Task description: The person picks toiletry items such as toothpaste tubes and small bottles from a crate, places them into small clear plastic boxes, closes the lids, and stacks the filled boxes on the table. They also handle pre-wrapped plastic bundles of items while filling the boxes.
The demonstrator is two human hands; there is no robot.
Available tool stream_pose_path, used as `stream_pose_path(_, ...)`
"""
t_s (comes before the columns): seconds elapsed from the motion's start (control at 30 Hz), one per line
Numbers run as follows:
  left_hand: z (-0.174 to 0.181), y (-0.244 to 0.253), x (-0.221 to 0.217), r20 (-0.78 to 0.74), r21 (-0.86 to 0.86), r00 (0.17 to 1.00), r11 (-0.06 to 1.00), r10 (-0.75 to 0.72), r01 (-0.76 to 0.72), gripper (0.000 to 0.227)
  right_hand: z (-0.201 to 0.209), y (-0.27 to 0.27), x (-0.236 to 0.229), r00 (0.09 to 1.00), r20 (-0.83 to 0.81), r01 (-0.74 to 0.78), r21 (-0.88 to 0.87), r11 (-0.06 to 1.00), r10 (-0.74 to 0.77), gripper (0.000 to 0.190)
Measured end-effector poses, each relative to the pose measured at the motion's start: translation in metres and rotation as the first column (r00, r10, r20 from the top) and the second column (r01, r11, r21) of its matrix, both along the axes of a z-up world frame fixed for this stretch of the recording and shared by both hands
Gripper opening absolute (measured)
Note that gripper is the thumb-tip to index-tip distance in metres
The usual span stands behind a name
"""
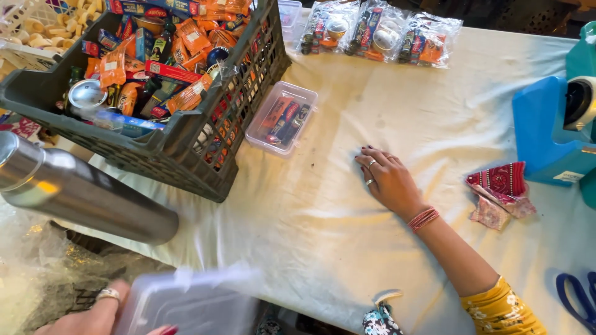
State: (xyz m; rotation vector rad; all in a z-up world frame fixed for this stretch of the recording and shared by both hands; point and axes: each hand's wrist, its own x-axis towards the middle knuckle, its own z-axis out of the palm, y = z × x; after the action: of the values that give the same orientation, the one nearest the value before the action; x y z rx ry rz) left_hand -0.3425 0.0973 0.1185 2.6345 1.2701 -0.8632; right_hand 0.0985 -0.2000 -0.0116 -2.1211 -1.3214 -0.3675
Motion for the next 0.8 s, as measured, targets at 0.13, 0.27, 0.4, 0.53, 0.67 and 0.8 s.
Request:
stream_pose_path(0.13, 0.031, -0.069, 0.095, 0.628, -0.095, 0.773, 0.976, -0.094, 0.196, 0.079, -0.006, -0.005, 0.011, 0.997, -0.071, -0.018, 0.034, 0.999, 0.020, 0.023)
stream_pose_path(0.27, -0.028, -0.089, 0.249, 0.972, -0.094, 0.229, 0.796, -0.058, 0.598, 0.052, -0.030, -0.021, 0.042, 0.644, -0.710, 0.096, 0.444, 0.891, 0.284, 0.037)
stream_pose_path(0.4, -0.117, -0.095, 0.371, 0.711, -0.703, 0.397, 0.561, 0.580, 0.438, 0.059, -0.025, -0.033, 0.046, 0.301, -0.736, 0.283, 0.676, 0.680, 0.607, 0.067)
stream_pose_path(0.53, -0.200, -0.086, 0.424, 0.793, -0.541, 0.139, 0.580, 0.593, 0.609, 0.052, -0.008, -0.033, 0.032, 0.560, -0.684, 0.155, 0.640, 0.752, 0.467, 0.070)
stream_pose_path(0.67, -0.183, -0.095, 0.410, 0.855, -0.400, 0.026, 0.627, 0.517, 0.668, 0.046, -0.009, -0.027, 0.027, 0.898, -0.436, 0.223, 0.325, 0.919, -0.064, 0.062)
stream_pose_path(0.8, -0.135, -0.117, 0.374, 0.916, -0.314, 0.005, 0.711, 0.401, 0.629, 0.053, 0.003, -0.018, 0.001, 0.933, -0.090, 0.359, 0.195, 0.913, -0.348, 0.064)
